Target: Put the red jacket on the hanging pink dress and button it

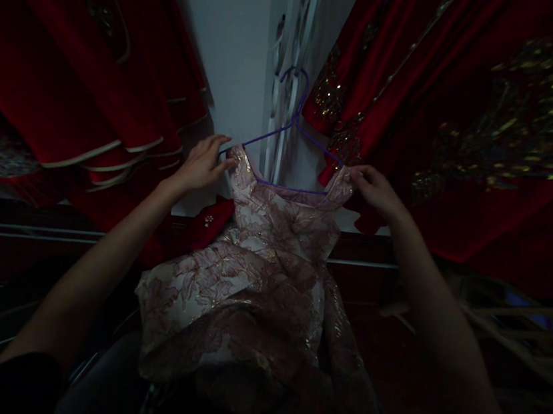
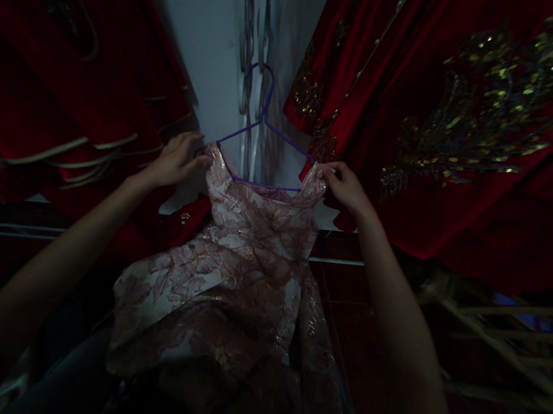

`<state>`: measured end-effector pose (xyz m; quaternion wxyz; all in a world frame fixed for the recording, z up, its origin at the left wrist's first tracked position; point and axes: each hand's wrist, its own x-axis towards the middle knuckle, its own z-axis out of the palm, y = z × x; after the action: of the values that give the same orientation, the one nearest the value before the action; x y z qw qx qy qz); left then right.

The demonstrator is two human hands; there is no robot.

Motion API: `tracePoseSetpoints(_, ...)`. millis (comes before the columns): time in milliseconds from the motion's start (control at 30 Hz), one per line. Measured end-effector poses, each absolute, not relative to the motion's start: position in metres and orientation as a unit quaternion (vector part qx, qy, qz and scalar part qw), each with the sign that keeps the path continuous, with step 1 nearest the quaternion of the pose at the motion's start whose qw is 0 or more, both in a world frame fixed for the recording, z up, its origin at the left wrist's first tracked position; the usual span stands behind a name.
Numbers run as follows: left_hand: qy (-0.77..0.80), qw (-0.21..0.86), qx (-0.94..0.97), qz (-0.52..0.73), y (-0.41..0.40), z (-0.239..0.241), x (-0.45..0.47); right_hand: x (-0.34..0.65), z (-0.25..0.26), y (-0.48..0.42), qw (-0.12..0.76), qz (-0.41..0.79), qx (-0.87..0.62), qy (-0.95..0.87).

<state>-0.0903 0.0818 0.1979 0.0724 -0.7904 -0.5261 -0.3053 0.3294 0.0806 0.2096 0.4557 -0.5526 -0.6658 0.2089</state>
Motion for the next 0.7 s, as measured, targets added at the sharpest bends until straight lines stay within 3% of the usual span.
tracePoseSetpoints(167, -0.522, 0.079, -0.813, -0.246, 0.102, 0.200, -0.076, 0.333, 0.199, 0.083, 0.507, 0.185, -0.533, -0.651)
tracePoseSetpoints(333, -0.498, 0.063, -0.821, -0.274, 0.094, 0.200, -0.085, 0.336, 0.194, 0.089, 0.557, 0.177, -0.528, -0.616)
tracePoseSetpoints(500, -0.606, 0.069, -0.761, -0.222, 0.091, 0.186, -0.115, 0.346, 0.181, 0.096, 0.611, 0.135, -0.575, -0.527)
tracePoseSetpoints(700, -0.589, -0.089, -0.793, -0.126, 0.082, 0.159, -0.131, 0.347, 0.148, 0.060, 0.579, 0.309, -0.609, -0.446)
